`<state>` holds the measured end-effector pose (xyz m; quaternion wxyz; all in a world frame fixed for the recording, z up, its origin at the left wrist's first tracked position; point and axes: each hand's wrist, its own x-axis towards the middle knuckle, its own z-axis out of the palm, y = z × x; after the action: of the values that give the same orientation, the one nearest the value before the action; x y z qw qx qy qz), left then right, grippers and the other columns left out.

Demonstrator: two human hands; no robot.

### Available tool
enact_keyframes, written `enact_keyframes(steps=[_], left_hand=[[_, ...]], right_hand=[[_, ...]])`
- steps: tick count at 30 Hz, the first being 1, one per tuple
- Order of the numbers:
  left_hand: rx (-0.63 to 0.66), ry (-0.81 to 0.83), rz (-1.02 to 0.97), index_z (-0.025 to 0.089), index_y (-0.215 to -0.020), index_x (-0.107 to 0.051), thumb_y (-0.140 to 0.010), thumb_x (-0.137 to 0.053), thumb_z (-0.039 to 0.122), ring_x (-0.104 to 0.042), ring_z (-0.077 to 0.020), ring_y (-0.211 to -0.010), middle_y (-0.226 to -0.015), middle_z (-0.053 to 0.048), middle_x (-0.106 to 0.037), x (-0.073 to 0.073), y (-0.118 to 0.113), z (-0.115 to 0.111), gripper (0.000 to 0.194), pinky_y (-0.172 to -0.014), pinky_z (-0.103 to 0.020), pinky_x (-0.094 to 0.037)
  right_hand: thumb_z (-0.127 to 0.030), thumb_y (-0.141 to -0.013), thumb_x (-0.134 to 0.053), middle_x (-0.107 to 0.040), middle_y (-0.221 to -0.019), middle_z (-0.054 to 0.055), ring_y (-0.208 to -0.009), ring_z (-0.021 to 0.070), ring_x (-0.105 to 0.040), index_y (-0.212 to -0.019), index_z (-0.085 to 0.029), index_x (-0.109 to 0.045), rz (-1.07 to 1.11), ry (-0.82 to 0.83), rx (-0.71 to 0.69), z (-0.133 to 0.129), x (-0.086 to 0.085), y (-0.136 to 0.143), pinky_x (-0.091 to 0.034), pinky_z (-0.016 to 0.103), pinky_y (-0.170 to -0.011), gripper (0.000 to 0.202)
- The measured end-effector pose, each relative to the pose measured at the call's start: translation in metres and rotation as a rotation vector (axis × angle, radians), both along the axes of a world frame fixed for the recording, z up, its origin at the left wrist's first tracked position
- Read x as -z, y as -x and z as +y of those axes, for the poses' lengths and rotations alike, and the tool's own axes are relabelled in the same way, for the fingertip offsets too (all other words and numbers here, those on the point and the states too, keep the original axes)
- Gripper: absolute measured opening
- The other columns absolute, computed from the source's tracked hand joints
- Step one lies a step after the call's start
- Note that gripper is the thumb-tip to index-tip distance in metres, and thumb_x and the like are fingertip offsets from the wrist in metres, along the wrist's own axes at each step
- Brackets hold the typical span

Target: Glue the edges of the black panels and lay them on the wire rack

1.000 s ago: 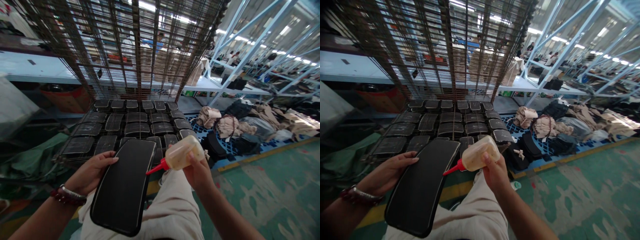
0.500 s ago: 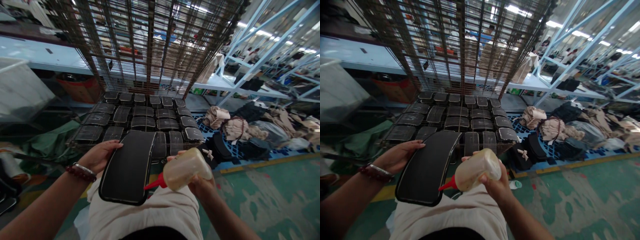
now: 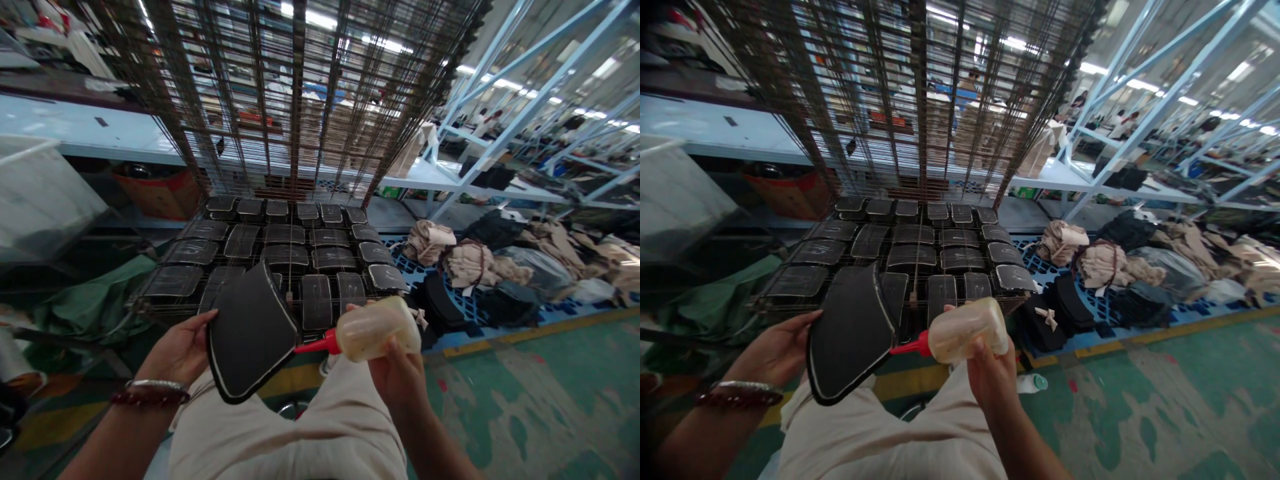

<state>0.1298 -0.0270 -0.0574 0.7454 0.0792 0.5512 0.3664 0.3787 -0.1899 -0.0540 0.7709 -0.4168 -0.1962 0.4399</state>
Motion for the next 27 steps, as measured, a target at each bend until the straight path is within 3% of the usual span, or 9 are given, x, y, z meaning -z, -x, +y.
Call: enact_keyframes(steps=[4,11,20,27], left_hand=[[-0.038,0.037,0.01,-0.004,-0.141,-0.045,-0.09,-0.041,-0.002,-0.077,-0.0278,-0.06,-0.06,-0.008,-0.076,0.012,-0.005,-0.02,0.051,-0.059,-0.034,-0.067],[-0.141,0.1,-0.04,0.004,-0.144,-0.048,-0.09,-0.045,0.001,-0.078,-0.0301,-0.069,-0.082,-0.014,-0.081,0.022,-0.012,-0.029,0.054,-0.077,-0.046,-0.067],[-0.254,0.074,-0.087,0.005,-0.143,-0.051,-0.091,-0.044,-0.001,-0.078,-0.03,-0.084,-0.103,-0.019,-0.08,0.022,-0.018,-0.029,0.052,-0.081,-0.043,-0.066],[-0.314,0.075,-0.1,0.005,-0.144,-0.05,-0.091,-0.044,-0.001,-0.079,-0.027,-0.082,-0.106,-0.019,-0.079,0.023,-0.017,-0.028,0.054,-0.079,-0.037,-0.067]], right_hand=[[-0.038,-0.076,-0.084,-0.075,-0.116,0.012,-0.116,0.0323,-0.067,-0.118,-0.025,-0.069,0.02,-0.072,0.071,0.009,0.002,-0.002,-0.048,0.053,-0.106,0.046],[-0.042,-0.073,-0.085,-0.074,-0.117,0.014,-0.118,0.0365,-0.065,-0.126,-0.025,-0.065,-0.056,-0.062,0.128,0.015,-0.005,-0.008,-0.047,0.06,-0.104,0.059],[-0.042,-0.076,-0.083,-0.074,-0.12,0.011,-0.116,0.0314,-0.066,-0.119,-0.027,-0.068,-0.047,-0.044,0.019,-0.002,0.027,0.004,-0.053,0.047,-0.101,0.048],[-0.044,-0.077,-0.082,-0.074,-0.118,0.013,-0.114,0.0339,-0.067,-0.12,-0.025,-0.069,-0.022,-0.042,-0.079,-0.01,0.039,0.022,-0.055,0.048,-0.096,0.049]])
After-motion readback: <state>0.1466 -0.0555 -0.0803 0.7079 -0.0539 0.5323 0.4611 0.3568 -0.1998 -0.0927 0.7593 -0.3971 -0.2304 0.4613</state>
